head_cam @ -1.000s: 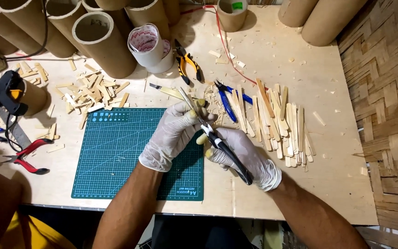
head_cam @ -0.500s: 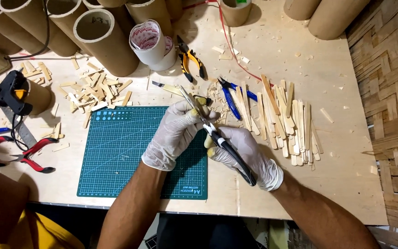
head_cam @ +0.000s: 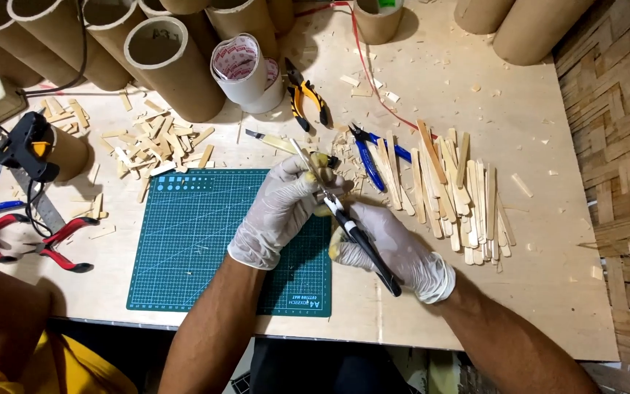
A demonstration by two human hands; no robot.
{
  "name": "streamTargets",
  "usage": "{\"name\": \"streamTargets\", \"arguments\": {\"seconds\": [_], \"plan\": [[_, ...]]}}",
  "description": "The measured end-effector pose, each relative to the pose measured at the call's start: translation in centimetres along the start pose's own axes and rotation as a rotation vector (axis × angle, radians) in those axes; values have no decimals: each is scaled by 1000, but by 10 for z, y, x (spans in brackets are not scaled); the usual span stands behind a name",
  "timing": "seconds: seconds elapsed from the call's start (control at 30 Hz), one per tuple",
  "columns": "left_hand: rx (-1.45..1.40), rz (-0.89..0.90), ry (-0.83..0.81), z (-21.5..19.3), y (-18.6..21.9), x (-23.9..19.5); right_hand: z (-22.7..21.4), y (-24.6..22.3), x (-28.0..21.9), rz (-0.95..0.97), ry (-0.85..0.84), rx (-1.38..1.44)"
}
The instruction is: Assembling a structure from small wooden sticks by cutting them to size and gluing them together.
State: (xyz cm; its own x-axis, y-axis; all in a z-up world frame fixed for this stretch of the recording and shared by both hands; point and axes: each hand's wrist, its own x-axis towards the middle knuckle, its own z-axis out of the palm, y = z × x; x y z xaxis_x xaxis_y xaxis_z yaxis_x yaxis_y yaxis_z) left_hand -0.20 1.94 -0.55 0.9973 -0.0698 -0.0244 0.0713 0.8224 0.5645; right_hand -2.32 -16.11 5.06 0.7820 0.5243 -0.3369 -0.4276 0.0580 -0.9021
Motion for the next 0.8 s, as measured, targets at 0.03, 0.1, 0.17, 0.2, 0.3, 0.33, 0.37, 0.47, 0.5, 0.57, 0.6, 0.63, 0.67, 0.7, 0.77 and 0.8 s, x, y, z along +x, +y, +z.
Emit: {"name": "streamTargets", "arguments": {"seconds": [0.03, 0.1, 0.17, 0.2, 0.3, 0.33, 0.37, 0.47, 0.5, 0.57, 0.6, 0.63, 0.67, 0.7, 0.77, 0.8], "plan": [[0, 0, 0, -6, -2, 3, -4, 4, 1, 0, 0, 0], [-64, 35, -25, -18, -4, 9, -10, 10, 6, -46, -188, -27], [-90, 92, -38, -22, 6, 9, -9, -4, -3, 30, -205, 22], [-117, 141, -51, -24, 12, 9, -7, -11, -7, 109, -215, 72], [-124, 239, -84, -21, 36, 9, -9, -12, -9, -27, -246, -189], [-127, 249, -88, -26, 38, 9, -9, -8, -4, -31, -251, -198], [-119, 267, -59, -30, 38, 11, -11, -4, 1, -99, -170, -162], [-98, 251, 20, -38, 25, 15, -23, 15, 12, -216, 50, -98], [-72, 220, 78, -40, 18, 18, -29, 22, 15, -264, 177, -59], [-10, 207, 142, -39, -3, 23, -23, 9, 5, -256, 172, -102], [66, 209, 212, -40, -11, 24, -17, 2, 1, -252, 146, -138], [47, 212, 211, -29, -10, 22, -16, 0, 0, -247, 148, -156], [96, 211, 256, -19, -6, 19, -15, -2, -1, -241, 110, -184], [144, 210, 301, -8, -3, 16, -13, -4, -1, -234, 71, -212], [169, 193, 353, 3, 3, 11, -14, -1, 5, -223, 60, -246], [209, 172, 401, 9, 7, 9, -14, 0, 9, -220, 52, -265]]}}
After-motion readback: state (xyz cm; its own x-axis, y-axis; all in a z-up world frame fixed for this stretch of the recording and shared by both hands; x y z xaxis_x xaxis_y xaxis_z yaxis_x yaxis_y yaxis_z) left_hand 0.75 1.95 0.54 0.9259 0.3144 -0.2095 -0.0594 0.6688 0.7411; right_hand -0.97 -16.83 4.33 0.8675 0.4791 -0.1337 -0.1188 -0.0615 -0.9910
